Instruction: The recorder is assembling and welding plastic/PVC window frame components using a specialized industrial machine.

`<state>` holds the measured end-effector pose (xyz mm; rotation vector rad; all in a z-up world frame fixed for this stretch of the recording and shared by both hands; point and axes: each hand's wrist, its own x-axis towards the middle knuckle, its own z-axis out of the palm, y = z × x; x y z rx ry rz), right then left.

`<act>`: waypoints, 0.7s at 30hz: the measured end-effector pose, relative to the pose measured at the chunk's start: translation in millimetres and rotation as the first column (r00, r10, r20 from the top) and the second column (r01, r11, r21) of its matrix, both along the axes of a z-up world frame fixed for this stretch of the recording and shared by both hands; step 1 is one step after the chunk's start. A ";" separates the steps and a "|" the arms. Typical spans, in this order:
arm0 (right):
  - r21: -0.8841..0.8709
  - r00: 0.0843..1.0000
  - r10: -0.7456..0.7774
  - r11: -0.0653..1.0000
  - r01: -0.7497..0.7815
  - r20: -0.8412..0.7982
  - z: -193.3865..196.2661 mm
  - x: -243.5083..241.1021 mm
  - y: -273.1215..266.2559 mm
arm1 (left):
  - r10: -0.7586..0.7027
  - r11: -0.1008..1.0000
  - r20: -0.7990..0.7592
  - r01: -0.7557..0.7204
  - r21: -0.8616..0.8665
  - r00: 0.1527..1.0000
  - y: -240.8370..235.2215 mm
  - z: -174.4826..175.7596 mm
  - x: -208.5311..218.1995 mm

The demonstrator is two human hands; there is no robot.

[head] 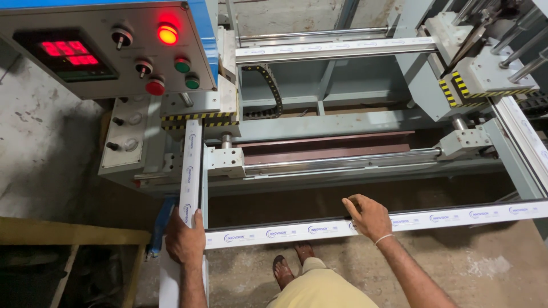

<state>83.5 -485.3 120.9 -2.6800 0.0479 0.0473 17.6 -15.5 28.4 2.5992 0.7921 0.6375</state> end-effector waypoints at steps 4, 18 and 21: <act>-0.017 1.000 0.003 1.000 -0.004 -0.012 -0.5 1.6 0.2 | 0.026 0.999 -0.004 -0.026 0.033 1.000 -5.1 11.3 0.1; -0.059 0.995 -0.027 0.998 0.021 -0.101 -4.3 4.4 0.1 | 0.069 0.997 0.058 -0.071 0.043 0.996 -3.7 3.0 1.4; -0.070 0.990 -0.045 0.997 0.036 -0.132 -3.7 4.9 0.1 | 0.062 0.992 0.098 -0.072 0.104 0.993 -5.9 10.0 1.9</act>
